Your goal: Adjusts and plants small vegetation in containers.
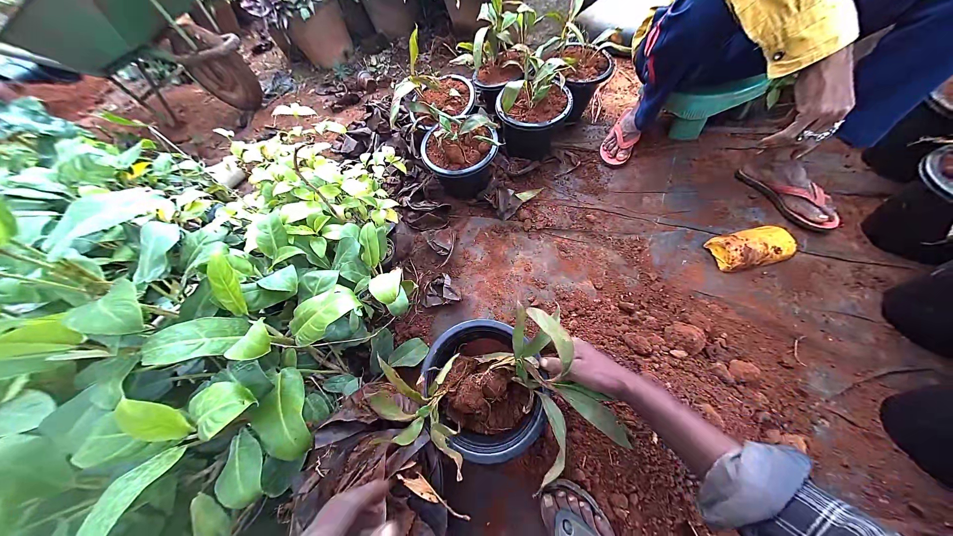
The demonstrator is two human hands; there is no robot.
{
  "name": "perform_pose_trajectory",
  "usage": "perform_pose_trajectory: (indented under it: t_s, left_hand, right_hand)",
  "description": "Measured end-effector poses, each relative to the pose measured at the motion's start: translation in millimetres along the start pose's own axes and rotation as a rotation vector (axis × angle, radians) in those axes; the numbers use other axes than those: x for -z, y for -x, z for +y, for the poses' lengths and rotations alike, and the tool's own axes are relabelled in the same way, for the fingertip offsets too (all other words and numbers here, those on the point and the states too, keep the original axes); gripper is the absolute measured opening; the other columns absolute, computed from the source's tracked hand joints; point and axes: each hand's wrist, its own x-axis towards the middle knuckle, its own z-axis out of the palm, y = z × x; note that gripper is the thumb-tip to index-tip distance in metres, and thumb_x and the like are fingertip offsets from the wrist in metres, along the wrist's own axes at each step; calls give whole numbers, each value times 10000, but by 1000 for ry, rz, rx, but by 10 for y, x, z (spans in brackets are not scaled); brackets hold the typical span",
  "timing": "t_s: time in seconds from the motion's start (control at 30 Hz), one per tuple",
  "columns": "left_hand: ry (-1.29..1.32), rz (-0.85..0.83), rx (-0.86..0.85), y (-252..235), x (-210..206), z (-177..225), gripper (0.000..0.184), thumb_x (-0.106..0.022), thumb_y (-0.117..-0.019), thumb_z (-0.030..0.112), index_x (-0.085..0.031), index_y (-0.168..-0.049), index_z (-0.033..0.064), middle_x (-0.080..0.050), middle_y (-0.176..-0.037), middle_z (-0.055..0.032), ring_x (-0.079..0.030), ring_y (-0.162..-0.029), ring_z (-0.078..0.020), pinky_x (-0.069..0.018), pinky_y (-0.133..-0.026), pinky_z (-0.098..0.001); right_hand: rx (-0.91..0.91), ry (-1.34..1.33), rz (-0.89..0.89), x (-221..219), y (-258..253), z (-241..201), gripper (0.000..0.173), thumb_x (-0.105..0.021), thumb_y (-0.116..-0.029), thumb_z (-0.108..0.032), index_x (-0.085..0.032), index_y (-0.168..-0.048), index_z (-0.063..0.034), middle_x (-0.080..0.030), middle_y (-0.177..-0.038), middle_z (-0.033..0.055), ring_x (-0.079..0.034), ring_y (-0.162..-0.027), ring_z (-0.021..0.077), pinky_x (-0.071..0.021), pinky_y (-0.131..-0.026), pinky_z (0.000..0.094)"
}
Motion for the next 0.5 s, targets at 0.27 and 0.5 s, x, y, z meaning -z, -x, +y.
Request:
perform_pose_trajectory:
  t_s: [0.27,0.5]
  left_hand:
    - [-268,-24,195,-1652,-1042,587,628,-640,-970,350,-459,-1536,148,-499,-1524,-118,-590,-1291,-281,-490,-1075,-480]
    - [-335,-65,303,-1789,-1283,511,352,-560,-1016,205,-643,-1351,135,-610,-1395,-129,-613,-1263,-293,-510,-1038,-514]
  right_hand:
    - [-12,-292,322,-311,690,639,441,-542,-998,-246,-590,-1393,-57,-706,-1267,74,-691,-1129,166,-578,-960,368]
    - [182,-478,306,-715,907,443,802,-719,-845,-63,-329,-1540,32,-631,-1367,112,-722,-1022,193,-623,-886,354]
